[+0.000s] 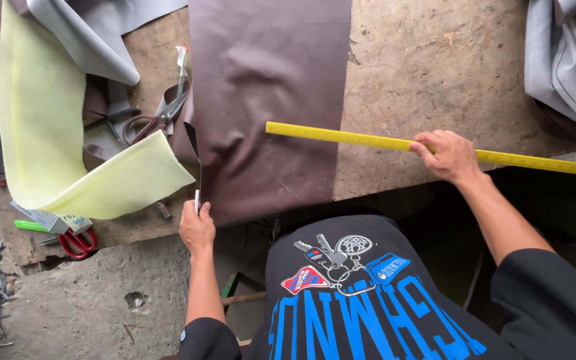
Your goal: Measuring and marking lines on a piece of brown upholstery fabric using a long yellow ruler and a white marker.
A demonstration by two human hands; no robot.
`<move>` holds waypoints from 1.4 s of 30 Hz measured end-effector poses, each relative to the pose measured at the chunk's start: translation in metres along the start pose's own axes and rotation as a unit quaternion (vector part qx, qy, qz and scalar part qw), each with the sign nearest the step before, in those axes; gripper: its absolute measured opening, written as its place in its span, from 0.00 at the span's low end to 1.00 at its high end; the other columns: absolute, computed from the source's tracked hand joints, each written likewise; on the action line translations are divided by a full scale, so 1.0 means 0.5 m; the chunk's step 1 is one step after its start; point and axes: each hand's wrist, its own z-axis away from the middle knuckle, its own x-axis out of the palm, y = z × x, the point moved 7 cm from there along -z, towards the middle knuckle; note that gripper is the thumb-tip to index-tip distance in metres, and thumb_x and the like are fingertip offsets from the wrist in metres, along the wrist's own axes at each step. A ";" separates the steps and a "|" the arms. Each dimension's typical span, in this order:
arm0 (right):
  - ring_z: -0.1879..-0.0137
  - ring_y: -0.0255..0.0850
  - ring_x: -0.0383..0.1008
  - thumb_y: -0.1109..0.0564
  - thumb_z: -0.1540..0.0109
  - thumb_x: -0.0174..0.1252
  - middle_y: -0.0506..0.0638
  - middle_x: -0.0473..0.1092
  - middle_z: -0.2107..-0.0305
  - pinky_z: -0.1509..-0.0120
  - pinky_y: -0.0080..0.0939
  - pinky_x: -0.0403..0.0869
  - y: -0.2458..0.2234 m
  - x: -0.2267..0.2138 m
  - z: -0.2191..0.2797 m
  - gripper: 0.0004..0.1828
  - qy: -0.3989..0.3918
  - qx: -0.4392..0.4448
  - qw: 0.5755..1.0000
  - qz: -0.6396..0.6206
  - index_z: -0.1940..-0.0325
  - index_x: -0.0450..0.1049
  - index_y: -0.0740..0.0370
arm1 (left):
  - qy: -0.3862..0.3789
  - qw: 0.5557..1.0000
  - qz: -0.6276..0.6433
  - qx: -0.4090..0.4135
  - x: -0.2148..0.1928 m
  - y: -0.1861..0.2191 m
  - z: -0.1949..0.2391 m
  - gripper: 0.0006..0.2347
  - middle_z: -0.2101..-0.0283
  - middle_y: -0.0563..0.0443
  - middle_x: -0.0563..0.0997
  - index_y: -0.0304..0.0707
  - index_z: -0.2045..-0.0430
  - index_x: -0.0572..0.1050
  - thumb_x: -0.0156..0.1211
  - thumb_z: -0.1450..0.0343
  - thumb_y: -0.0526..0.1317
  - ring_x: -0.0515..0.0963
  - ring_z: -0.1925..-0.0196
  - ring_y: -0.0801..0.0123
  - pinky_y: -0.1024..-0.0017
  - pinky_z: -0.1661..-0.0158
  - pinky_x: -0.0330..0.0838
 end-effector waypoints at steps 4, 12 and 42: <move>0.56 0.44 0.79 0.32 0.28 0.54 0.46 0.70 0.72 0.49 0.45 0.80 -0.033 0.012 0.004 0.11 0.016 -0.016 0.999 -0.030 0.51 0.76 0.29 | -0.004 1.000 -0.008 -0.014 -0.013 -0.023 -0.005 0.11 0.62 0.41 0.81 0.46 0.59 0.73 0.63 0.24 0.50 0.83 0.55 0.37 0.43 0.55 0.75; 0.61 0.51 0.76 0.32 0.30 0.59 0.48 0.65 0.73 0.52 0.50 0.77 -0.044 0.081 -0.001 0.14 0.080 -0.046 0.993 -0.080 0.56 0.75 0.38 | 0.151 0.988 -0.037 0.013 -0.038 -0.052 -0.012 0.19 0.53 0.53 0.73 0.51 0.52 0.72 0.73 0.31 0.51 0.83 0.56 0.46 0.48 0.61 0.80; 0.52 0.44 0.70 0.35 0.28 0.59 0.40 0.64 0.64 0.46 0.46 0.68 -0.121 0.095 -0.027 0.09 0.220 -0.028 0.969 -0.108 0.53 0.79 0.32 | 0.013 0.996 0.069 0.057 0.096 0.450 -0.101 0.29 0.57 0.42 0.70 0.61 0.32 0.63 0.67 0.28 0.56 0.85 0.61 0.31 0.42 0.58 0.81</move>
